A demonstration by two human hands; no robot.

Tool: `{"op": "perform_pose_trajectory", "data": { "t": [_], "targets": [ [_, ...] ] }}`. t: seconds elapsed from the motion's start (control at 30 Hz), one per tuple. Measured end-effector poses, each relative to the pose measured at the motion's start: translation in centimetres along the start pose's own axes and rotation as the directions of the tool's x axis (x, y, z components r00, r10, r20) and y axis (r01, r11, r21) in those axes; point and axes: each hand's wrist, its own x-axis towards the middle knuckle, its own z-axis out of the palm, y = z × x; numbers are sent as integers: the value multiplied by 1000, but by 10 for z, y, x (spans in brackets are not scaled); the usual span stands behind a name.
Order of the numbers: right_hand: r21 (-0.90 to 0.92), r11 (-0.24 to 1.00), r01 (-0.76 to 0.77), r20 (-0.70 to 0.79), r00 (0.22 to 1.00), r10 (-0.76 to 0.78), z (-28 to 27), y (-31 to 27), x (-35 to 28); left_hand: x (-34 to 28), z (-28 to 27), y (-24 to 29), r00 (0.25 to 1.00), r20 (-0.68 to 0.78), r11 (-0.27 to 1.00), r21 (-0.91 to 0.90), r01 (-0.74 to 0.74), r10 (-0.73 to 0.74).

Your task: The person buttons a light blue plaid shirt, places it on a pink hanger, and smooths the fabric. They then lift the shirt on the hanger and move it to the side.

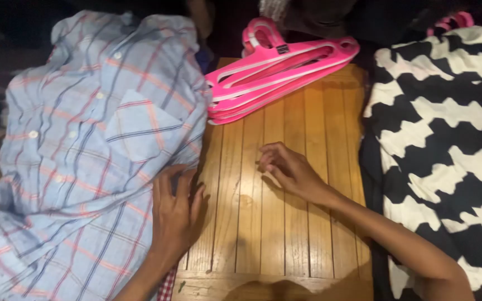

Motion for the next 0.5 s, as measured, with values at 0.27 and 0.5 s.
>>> {"op": "perform_pose_trajectory", "data": {
  "t": [0.27,0.5],
  "targets": [
    [65,995,77,-62,995,-73,61,-13,64,-16,11,-40,992,-117,943,334,1,40],
    [498,856,-138,-61,979,193,88,1,112,-27,21,-62,994,-109,948,318,23,12]
  ]
}}
